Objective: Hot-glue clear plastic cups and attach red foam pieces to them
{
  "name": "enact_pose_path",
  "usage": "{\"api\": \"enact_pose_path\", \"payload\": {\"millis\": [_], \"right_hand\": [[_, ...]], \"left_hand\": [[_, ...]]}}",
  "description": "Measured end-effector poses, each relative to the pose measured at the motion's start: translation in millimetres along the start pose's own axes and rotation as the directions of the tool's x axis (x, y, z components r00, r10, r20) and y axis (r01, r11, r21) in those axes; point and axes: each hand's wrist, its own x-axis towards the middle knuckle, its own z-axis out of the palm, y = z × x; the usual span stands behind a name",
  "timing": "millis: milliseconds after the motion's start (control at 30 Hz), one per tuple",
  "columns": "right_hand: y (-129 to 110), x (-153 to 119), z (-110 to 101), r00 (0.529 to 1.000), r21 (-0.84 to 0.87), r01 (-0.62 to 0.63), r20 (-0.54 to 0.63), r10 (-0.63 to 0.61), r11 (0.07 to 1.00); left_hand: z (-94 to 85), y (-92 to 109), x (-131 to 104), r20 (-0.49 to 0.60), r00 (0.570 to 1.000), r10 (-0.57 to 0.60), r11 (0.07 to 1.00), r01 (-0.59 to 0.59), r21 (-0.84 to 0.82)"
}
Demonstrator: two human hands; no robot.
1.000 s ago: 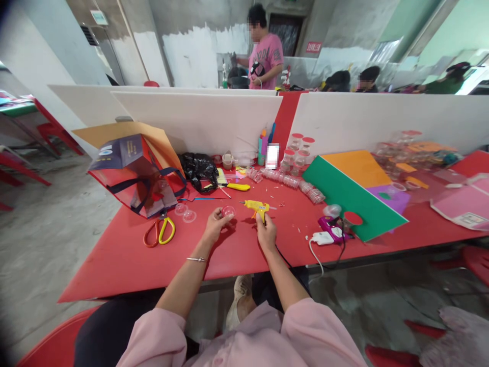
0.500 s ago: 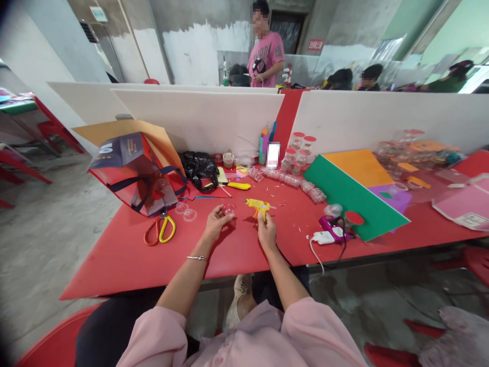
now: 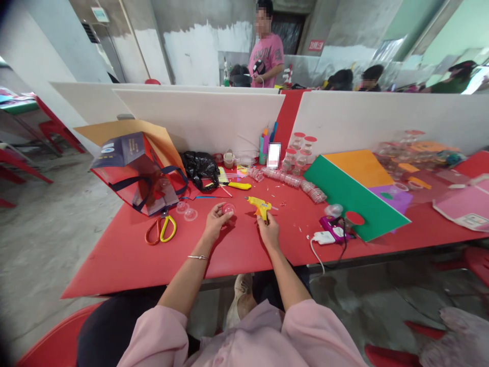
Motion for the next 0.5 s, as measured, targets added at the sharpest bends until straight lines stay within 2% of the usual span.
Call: {"api": "enact_pose_path", "payload": {"millis": [167,367,500], "right_hand": [[12.2,20.7,-18.1,0.996,-0.225,0.087,0.031,-0.082,0.97],[14.5,59.5,-34.8,0.97,-0.357,0.229,0.16,-0.182,0.906],[2.7,58.6,-35.9,0.96,-0.442,0.277,0.16,-0.23,0.853]], "left_hand": [[-1.8,-0.2,1.7,-0.028,1.0,0.007,0.999,-0.008,-0.033],[-2.0,-0.9,2.7,-0.016,0.999,0.035,0.999,-0.036,-0.033],[-0.9,3.2,-0.2,-0.017,1.0,0.004,1.0,-0.005,-0.031]]}}
